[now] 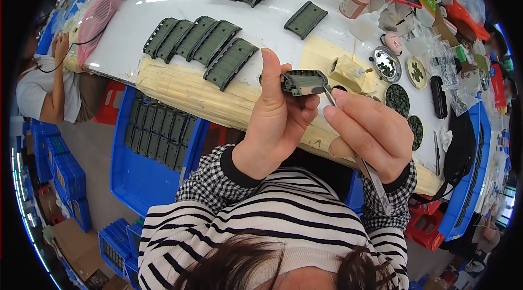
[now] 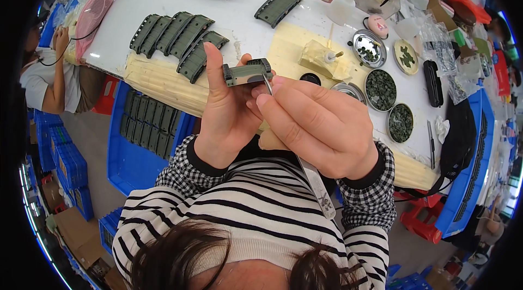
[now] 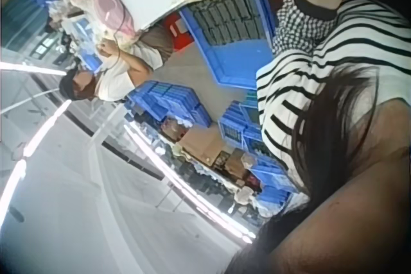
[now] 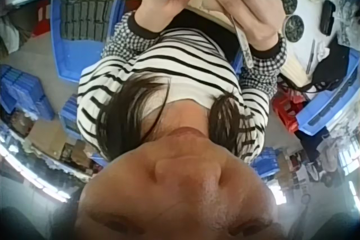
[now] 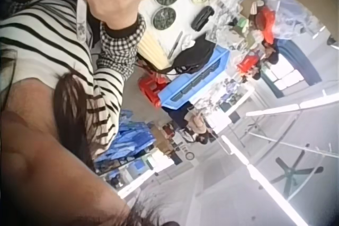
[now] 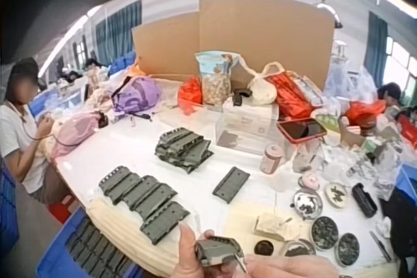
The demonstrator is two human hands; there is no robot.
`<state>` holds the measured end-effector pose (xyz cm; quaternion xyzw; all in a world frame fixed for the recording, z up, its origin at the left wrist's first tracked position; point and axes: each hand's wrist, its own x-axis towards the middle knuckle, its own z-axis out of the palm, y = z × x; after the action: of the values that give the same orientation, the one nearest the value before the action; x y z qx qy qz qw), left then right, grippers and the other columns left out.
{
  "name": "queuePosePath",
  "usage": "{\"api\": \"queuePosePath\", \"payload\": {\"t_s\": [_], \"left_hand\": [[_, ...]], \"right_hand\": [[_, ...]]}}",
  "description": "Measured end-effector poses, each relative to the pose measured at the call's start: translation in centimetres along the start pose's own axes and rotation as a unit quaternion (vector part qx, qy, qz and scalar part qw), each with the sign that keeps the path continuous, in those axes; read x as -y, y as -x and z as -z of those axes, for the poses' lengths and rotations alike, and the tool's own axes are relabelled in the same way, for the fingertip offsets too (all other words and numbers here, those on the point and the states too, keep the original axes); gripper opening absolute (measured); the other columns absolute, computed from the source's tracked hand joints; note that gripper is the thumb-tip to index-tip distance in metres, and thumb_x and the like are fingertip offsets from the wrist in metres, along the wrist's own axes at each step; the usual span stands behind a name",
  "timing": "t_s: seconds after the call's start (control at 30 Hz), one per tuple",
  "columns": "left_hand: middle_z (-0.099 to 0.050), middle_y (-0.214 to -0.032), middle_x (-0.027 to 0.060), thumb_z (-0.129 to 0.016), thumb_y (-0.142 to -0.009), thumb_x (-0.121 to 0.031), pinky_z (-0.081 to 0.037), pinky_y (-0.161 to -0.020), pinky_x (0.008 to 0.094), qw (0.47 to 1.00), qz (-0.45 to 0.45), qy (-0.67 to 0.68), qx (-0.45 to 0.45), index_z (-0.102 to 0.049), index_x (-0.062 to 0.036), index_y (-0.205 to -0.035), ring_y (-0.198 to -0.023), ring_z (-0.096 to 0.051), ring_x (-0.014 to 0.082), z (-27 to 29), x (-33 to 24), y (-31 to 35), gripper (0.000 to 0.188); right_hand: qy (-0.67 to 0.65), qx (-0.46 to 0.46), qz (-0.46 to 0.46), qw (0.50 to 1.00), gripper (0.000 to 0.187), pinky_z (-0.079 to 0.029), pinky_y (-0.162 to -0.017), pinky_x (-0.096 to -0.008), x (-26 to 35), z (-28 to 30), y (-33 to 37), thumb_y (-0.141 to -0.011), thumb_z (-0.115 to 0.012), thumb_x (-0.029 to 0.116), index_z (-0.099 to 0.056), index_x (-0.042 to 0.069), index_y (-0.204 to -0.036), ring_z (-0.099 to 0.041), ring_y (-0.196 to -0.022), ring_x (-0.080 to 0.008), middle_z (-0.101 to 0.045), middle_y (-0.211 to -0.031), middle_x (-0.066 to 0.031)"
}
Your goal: Assembling model toy tank components at a factory workbench.
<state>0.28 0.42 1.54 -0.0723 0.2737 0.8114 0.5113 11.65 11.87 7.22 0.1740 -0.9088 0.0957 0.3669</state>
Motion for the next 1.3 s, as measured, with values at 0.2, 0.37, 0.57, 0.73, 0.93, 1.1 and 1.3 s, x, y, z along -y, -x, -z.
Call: {"api": "queuePosePath", "payload": {"t_s": [0.2, 0.37, 0.57, 0.73, 0.93, 1.1, 1.3], "left_hand": [[-0.061, -0.080, 0.0025, -0.058, -0.076, -0.071, -0.045, -0.051, 0.0182, 1.000, 0.003, -0.012, -0.006, -0.048, -0.0187, -0.093, -0.063, -0.057, 0.0094, -0.2, -0.1, 0.1, 0.056], [-0.060, -0.078, 0.0023, -0.059, -0.077, -0.069, -0.046, -0.052, 0.0194, 1.000, 0.011, 0.004, -0.011, -0.045, -0.0178, -0.093, -0.063, -0.058, 0.0108, -0.2, 0.0, 0.0, 0.055], [-0.060, -0.080, 0.0071, -0.059, -0.075, -0.069, -0.048, -0.053, 0.0163, 0.986, 0.109, 0.114, 0.062, -0.057, -0.0130, -0.086, -0.065, -0.056, 0.0102, -0.5, -0.6, -0.1, 0.057], [-0.055, -0.090, 0.0131, -0.066, -0.077, -0.058, -0.050, -0.055, 0.0158, 0.957, 0.152, 0.215, 0.118, -0.061, 0.0074, -0.094, -0.072, -0.051, 0.0111, 0.5, -0.8, -0.8, 0.068], [-0.056, -0.090, 0.0132, -0.066, -0.079, -0.057, -0.052, -0.058, 0.0174, 0.956, 0.156, 0.223, 0.114, -0.061, 0.0039, -0.097, -0.072, -0.052, 0.0132, 0.7, -0.7, -1.1, 0.063], [-0.060, -0.104, 0.0187, -0.056, -0.094, -0.034, -0.054, -0.077, 0.0281, 0.997, -0.001, -0.007, 0.076, -0.044, -0.0136, -0.128, -0.091, -0.061, 0.0231, 1.0, -0.6, -0.3, 0.041], [-0.056, -0.119, 0.0230, -0.051, -0.093, -0.004, -0.051, -0.092, 0.0378, 0.979, -0.033, -0.165, 0.117, -0.024, -0.0121, -0.141, -0.113, -0.058, 0.0304, 0.9, -0.4, -0.2, 0.056]], "right_hand": [[0.010, 0.013, 0.026, 1.000, 0.025, -0.060, -0.071, -0.0315, -0.2, 0.1, -0.1, -0.068, -0.070, -0.002, -0.064, -0.011, -0.091, -0.067, -0.080, -0.0275, -0.063, -0.091, -0.0161], [0.025, 0.036, 0.012, 0.999, 0.034, -0.058, -0.072, -0.0339, -0.2, 0.2, 0.4, -0.079, -0.068, 0.022, -0.067, -0.006, -0.098, -0.068, -0.086, -0.0298, -0.063, -0.097, -0.0150], [-0.054, -0.034, -0.105, 0.992, 0.040, -0.056, -0.072, -0.0313, 1.0, 1.3, 0.6, -0.076, -0.071, 0.024, -0.066, -0.004, -0.104, -0.067, -0.087, -0.0270, -0.064, -0.101, -0.0168], [-0.068, -0.048, -0.176, 0.981, 0.043, -0.053, -0.071, -0.0303, 2.1, 1.8, 1.6, -0.074, -0.072, 0.027, -0.066, 0.000, -0.107, -0.065, -0.085, -0.0244, -0.065, -0.103, -0.0150], [-0.073, -0.088, -0.252, 0.961, 0.021, -0.050, -0.070, -0.0311, 1.7, 1.4, 3.9, -0.083, -0.065, 0.009, -0.067, -0.001, -0.102, -0.062, -0.082, -0.0240, -0.066, -0.095, -0.0132], [-0.140, -0.136, -0.433, 0.880, 0.014, -0.046, -0.070, -0.0290, 0.2, 1.1, 7.7, -0.087, -0.056, 0.002, -0.067, -0.003, -0.094, -0.060, -0.077, -0.0208, -0.066, -0.087, -0.0125], [-0.037, -0.062, -0.441, 0.895, 0.011, -0.045, -0.068, -0.0312, -1.0, 1.0, 9.7, -0.088, -0.061, 0.010, -0.067, 0.000, -0.090, -0.058, -0.075, -0.0229, -0.065, -0.083, -0.0108]]}}
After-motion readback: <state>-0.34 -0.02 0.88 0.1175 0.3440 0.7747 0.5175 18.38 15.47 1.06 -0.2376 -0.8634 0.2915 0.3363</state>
